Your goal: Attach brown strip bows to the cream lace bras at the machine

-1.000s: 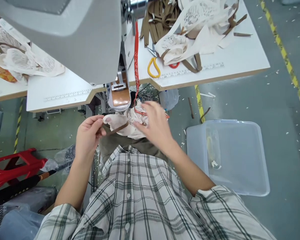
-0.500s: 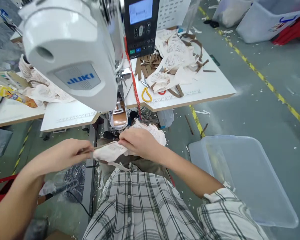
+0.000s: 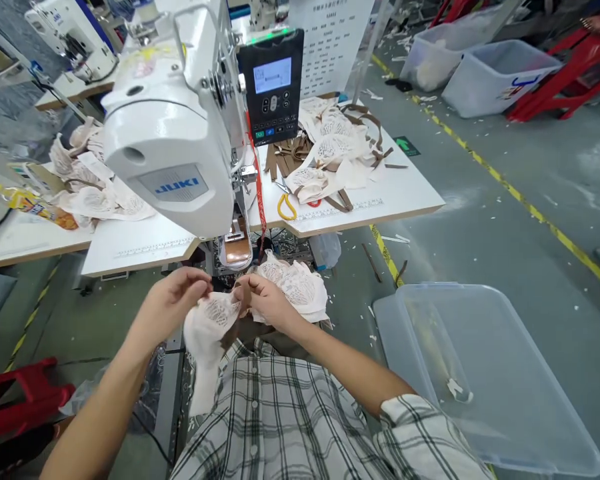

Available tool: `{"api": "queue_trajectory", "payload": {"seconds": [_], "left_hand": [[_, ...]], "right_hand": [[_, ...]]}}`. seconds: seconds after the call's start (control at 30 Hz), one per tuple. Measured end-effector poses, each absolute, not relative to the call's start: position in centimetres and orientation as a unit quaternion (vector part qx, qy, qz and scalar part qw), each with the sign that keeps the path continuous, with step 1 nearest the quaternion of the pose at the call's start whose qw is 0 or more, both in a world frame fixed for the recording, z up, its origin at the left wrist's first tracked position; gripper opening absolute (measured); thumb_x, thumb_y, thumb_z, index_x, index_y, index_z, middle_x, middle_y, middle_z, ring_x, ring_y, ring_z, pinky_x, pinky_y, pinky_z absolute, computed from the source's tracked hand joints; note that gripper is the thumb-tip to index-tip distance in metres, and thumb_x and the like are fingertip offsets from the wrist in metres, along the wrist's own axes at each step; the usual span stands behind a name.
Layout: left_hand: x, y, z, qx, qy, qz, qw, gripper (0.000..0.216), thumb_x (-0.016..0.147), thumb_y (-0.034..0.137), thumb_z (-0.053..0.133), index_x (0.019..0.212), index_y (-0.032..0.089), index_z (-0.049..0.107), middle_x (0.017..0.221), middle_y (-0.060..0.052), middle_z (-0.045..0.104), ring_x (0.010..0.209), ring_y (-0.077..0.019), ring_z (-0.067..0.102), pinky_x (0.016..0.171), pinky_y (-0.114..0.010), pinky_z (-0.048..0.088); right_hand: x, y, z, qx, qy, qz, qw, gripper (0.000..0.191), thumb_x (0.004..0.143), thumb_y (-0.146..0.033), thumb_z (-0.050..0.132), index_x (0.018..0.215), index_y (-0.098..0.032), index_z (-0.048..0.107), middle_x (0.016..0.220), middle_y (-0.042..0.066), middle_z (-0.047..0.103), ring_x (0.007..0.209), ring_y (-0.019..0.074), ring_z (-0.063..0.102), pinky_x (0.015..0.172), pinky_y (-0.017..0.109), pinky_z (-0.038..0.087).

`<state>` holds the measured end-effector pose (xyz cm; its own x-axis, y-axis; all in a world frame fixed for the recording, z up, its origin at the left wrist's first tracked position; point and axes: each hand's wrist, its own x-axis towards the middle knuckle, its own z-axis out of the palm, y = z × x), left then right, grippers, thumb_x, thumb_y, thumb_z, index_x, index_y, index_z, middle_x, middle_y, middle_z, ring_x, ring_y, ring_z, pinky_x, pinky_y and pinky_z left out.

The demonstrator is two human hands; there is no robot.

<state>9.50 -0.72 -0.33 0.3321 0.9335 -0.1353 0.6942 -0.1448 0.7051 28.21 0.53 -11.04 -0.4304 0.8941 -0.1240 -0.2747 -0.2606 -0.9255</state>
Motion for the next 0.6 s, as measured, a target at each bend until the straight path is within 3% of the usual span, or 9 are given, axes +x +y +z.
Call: {"api": "queue_trajectory", "payload": {"seconds": [0.07, 0.13, 0.23, 0.33, 0.4, 0.5, 0.6], "left_hand": [[8.7, 0.3, -2.1, 0.714, 0.549, 0.201, 0.385, 0.039, 0.094, 0.041, 0.057, 0.128, 0.021, 0.059, 0.129, -0.012, 0.067, 0.111, -0.0249, 0.066, 0.092, -0.036, 0.053], [8.7, 0.3, -3.5, 0.698, 0.508, 0.194, 0.466, 0.048, 0.091, 0.041, 0.064, 0.134, 0.023, 0.055, 0.134, -0.011, 0.065, 0.12, -0.0249, 0.062, 0.098, -0.036, 0.049], [9.2, -0.2, -4.2, 0.666, 0.496, 0.189, 0.524, 0.046, 0.087, 0.041, 0.07, 0.128, 0.023, 0.058, 0.118, -0.007, 0.068, 0.105, -0.0213, 0.063, 0.088, -0.031, 0.049], [9.3, -0.1, -3.8, 0.649, 0.492, 0.195, 0.547, 0.029, 0.086, 0.045, 0.072, 0.099, 0.019, 0.065, 0.091, -0.002, 0.065, 0.082, -0.0153, 0.058, 0.073, -0.026, 0.045], [9.5, 0.4, -3.3, 0.624, 0.479, 0.199, 0.585, 0.031, 0.088, 0.048, 0.068, 0.085, 0.017, 0.063, 0.076, 0.001, 0.057, 0.069, -0.0116, 0.05, 0.064, -0.024, 0.039], [10.7, 1.2, -2.7, 0.567, 0.466, 0.186, 0.653, 0.034, 0.089, 0.051, 0.067, 0.09, 0.017, 0.067, 0.073, 0.002, 0.055, 0.062, -0.0098, 0.045, 0.058, -0.023, 0.035], [12.7, 1.6, -2.9, 0.523, 0.461, 0.192, 0.691, 0.036, 0.085, 0.052, 0.071, 0.089, 0.016, 0.07, 0.072, 0.001, 0.057, 0.062, -0.0097, 0.046, 0.058, -0.023, 0.035]], "right_hand": [[28.0, 0.5, -10.5, -0.316, -0.318, 0.798, 0.403, 0.046, 0.077, -0.061, 0.075, 0.086, -0.021, 0.056, 0.069, -0.003, 0.062, 0.056, 0.0102, 0.055, 0.053, 0.021, 0.044], [27.8, 0.7, -10.1, -0.292, -0.241, 0.842, 0.384, 0.05, 0.072, -0.064, 0.078, 0.083, -0.02, 0.055, 0.065, -0.004, 0.063, 0.053, 0.01, 0.055, 0.048, 0.02, 0.044], [28.5, 1.6, -9.7, -0.271, -0.183, 0.884, 0.334, 0.052, 0.076, -0.069, 0.072, 0.084, -0.02, 0.056, 0.063, -0.002, 0.064, 0.054, 0.0123, 0.06, 0.047, 0.021, 0.046], [30.3, 2.6, -8.6, -0.283, -0.193, 0.896, 0.285, 0.049, 0.084, -0.068, 0.064, 0.087, -0.02, 0.056, 0.062, -0.002, 0.063, 0.047, 0.01, 0.055, 0.041, 0.019, 0.042], [31.7, 3.2, -7.5, -0.302, -0.254, 0.881, 0.261, 0.05, 0.084, -0.068, 0.064, 0.087, -0.019, 0.058, 0.068, 0.0, 0.064, 0.051, 0.0105, 0.057, 0.043, 0.02, 0.047], [33.5, 3.9, -5.8, -0.325, -0.392, 0.824, 0.247, 0.05, 0.082, -0.068, 0.067, 0.086, -0.018, 0.06, 0.074, 0.002, 0.063, 0.062, 0.0128, 0.061, 0.051, 0.023, 0.055], [34.9, 5.1, -5.2, -0.33, -0.487, 0.775, 0.23, 0.043, 0.087, -0.06, 0.065, 0.081, -0.019, 0.058, 0.072, 0.0, 0.059, 0.059, 0.011, 0.056, 0.049, 0.022, 0.051]]}}
